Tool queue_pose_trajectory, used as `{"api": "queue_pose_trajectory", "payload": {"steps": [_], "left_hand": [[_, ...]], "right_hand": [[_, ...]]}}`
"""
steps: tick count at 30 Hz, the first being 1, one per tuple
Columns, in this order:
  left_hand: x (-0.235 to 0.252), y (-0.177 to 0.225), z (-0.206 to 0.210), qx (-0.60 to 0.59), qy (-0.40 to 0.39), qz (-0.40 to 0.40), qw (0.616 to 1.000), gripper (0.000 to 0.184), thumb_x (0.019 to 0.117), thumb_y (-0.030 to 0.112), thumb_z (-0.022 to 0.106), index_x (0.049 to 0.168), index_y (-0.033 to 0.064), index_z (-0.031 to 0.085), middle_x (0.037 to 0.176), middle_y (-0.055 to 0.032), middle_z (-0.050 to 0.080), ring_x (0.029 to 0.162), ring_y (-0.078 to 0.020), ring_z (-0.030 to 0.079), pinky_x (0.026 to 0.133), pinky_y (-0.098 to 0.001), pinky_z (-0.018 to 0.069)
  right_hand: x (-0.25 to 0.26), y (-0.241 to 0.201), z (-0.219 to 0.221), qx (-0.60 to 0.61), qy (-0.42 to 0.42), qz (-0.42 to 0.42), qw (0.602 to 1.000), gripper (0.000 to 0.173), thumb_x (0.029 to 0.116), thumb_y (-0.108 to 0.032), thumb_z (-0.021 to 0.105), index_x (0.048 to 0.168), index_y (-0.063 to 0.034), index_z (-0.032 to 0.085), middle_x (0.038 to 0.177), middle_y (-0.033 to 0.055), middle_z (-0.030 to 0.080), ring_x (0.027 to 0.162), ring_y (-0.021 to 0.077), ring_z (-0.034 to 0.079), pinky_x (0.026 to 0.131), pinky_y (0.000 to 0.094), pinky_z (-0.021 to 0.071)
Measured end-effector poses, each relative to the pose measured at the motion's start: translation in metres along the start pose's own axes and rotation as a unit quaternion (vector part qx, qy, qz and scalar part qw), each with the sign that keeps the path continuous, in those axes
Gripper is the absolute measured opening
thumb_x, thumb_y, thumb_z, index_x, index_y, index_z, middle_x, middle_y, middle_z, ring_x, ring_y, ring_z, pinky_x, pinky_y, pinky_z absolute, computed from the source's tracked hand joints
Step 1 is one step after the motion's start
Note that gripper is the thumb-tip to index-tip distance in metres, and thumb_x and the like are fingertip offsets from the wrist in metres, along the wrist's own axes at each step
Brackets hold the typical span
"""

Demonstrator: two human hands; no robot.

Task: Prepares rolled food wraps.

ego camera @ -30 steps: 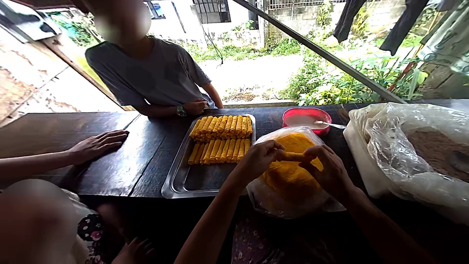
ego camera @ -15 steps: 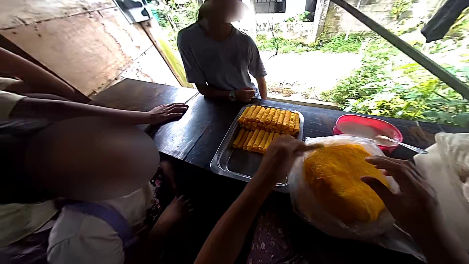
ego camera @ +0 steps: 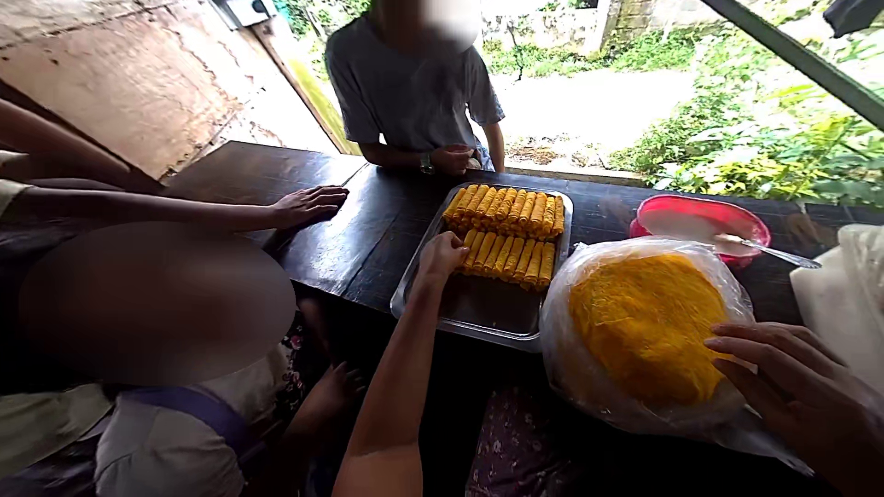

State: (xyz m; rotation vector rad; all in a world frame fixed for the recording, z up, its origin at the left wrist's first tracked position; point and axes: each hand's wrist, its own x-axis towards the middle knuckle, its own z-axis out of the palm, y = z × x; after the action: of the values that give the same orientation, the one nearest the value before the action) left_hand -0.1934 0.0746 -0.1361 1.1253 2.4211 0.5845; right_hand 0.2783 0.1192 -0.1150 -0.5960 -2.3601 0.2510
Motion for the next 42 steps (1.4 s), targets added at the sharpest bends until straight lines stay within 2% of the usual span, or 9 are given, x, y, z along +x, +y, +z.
{"api": "queue_pose_trajectory", "payload": {"steps": [6, 9, 12, 14, 18, 25, 29, 35, 42], "left_hand": [[-0.015, 0.01, 0.008, 0.075, 0.079, 0.038, 0.993, 0.028, 0.1017, 0.015, 0.062, 0.121, -0.0042, 0.07, 0.125, -0.0342, 0.062, 0.122, -0.0528, 0.056, 0.103, -0.0685, 0.0421], [-0.05, 0.036, 0.009, 0.05, 0.164, 0.195, 0.966, 0.038, 0.0995, 0.012, 0.065, 0.132, -0.0069, 0.061, 0.131, -0.0329, 0.058, 0.124, -0.0509, 0.056, 0.104, -0.0657, 0.0427], [-0.1, 0.067, 0.019, -0.046, 0.107, 0.4, 0.909, 0.029, 0.0931, 0.014, 0.073, 0.119, 0.0009, 0.07, 0.117, -0.0173, 0.069, 0.107, -0.0288, 0.067, 0.088, -0.0457, 0.0559], [-0.123, 0.078, 0.042, -0.075, 0.028, 0.53, 0.844, 0.02, 0.0954, 0.025, 0.07, 0.108, 0.0102, 0.077, 0.108, -0.0055, 0.073, 0.108, -0.0158, 0.067, 0.095, -0.0332, 0.0545], [-0.144, 0.095, 0.073, -0.035, -0.034, 0.648, 0.76, 0.02, 0.1024, 0.029, 0.062, 0.111, 0.0165, 0.075, 0.111, -0.0041, 0.072, 0.119, -0.0204, 0.063, 0.106, -0.0381, 0.0477], [-0.149, 0.12, 0.077, -0.013, -0.008, 0.631, 0.775, 0.041, 0.0956, 0.05, 0.065, 0.118, 0.0154, 0.073, 0.104, -0.0042, 0.072, 0.103, -0.0204, 0.066, 0.09, -0.0401, 0.0489], [-0.148, 0.165, 0.072, -0.007, 0.036, 0.598, 0.801, 0.016, 0.0951, 0.015, 0.066, 0.103, 0.0033, 0.074, 0.094, -0.0108, 0.074, 0.088, -0.0257, 0.072, 0.079, -0.0419, 0.058], [-0.095, 0.252, -0.003, -0.114, -0.137, 0.44, 0.88, 0.025, 0.107, 0.016, 0.052, 0.11, -0.0024, 0.069, 0.092, -0.0104, 0.072, 0.077, -0.0136, 0.069, 0.074, -0.0336, 0.0577], [-0.074, 0.287, -0.045, -0.174, -0.062, 0.478, 0.859, 0.022, 0.1068, 0.016, 0.052, 0.111, 0.0011, 0.067, 0.092, -0.0007, 0.074, 0.077, -0.0028, 0.07, 0.071, -0.0228, 0.0582]], "right_hand": [[-0.017, -0.022, 0.009, -0.002, 0.052, 0.035, 0.998, 0.021, 0.1041, -0.027, 0.057, 0.105, -0.0137, 0.073, 0.107, 0.0039, 0.073, 0.112, 0.0161, 0.065, 0.103, 0.029, 0.0485], [-0.028, -0.03, 0.029, -0.017, 0.053, 0.02, 0.998, 0.025, 0.104, -0.035, 0.058, 0.109, -0.0146, 0.072, 0.111, 0.0049, 0.072, 0.115, 0.0192, 0.064, 0.104, 0.0325, 0.0489], [-0.034, -0.033, 0.041, -0.051, 0.034, 0.008, 0.998, 0.027, 0.1036, -0.038, 0.057, 0.112, -0.0162, 0.07, 0.117, 0.0065, 0.071, 0.121, 0.0231, 0.062, 0.106, 0.0354, 0.0482], [-0.034, -0.032, 0.042, -0.053, 0.039, 0.002, 0.998, 0.023, 0.1035, -0.033, 0.058, 0.11, -0.0153, 0.071, 0.116, 0.007, 0.072, 0.12, 0.0235, 0.064, 0.106, 0.0347, 0.0495], [-0.029, -0.026, 0.037, -0.012, 0.047, -0.005, 0.999, 0.022, 0.1042, -0.027, 0.059, 0.104, -0.014, 0.076, 0.112, 0.0056, 0.074, 0.116, 0.0206, 0.066, 0.104, 0.0322, 0.0518], [-0.008, -0.026, 0.03, -0.01, 0.061, 0.026, 0.998, 0.031, 0.1076, -0.027, 0.05, 0.095, -0.0086, 0.072, 0.094, 0.0045, 0.076, 0.096, 0.0158, 0.072, 0.087, 0.0278, 0.0577], [0.038, -0.022, 0.014, -0.003, 0.04, 0.082, 0.996, 0.028, 0.1054, -0.023, 0.05, 0.096, -0.0049, 0.069, 0.072, 0.0069, 0.067, 0.064, 0.0198, 0.068, 0.058, 0.0375, 0.056], [0.119, 0.003, -0.036, 0.11, 0.023, 0.221, 0.969, 0.034, 0.0977, -0.021, 0.069, 0.124, -0.0012, 0.061, 0.091, 0.0116, 0.07, 0.074, 0.0202, 0.069, 0.073, 0.0429, 0.0585], [0.166, 0.025, -0.105, 0.17, 0.025, 0.237, 0.956, 0.015, 0.0964, -0.003, 0.066, 0.11, 0.0021, 0.065, 0.088, 0.0037, 0.069, 0.071, 0.0051, 0.066, 0.07, 0.0237, 0.0581]]}}
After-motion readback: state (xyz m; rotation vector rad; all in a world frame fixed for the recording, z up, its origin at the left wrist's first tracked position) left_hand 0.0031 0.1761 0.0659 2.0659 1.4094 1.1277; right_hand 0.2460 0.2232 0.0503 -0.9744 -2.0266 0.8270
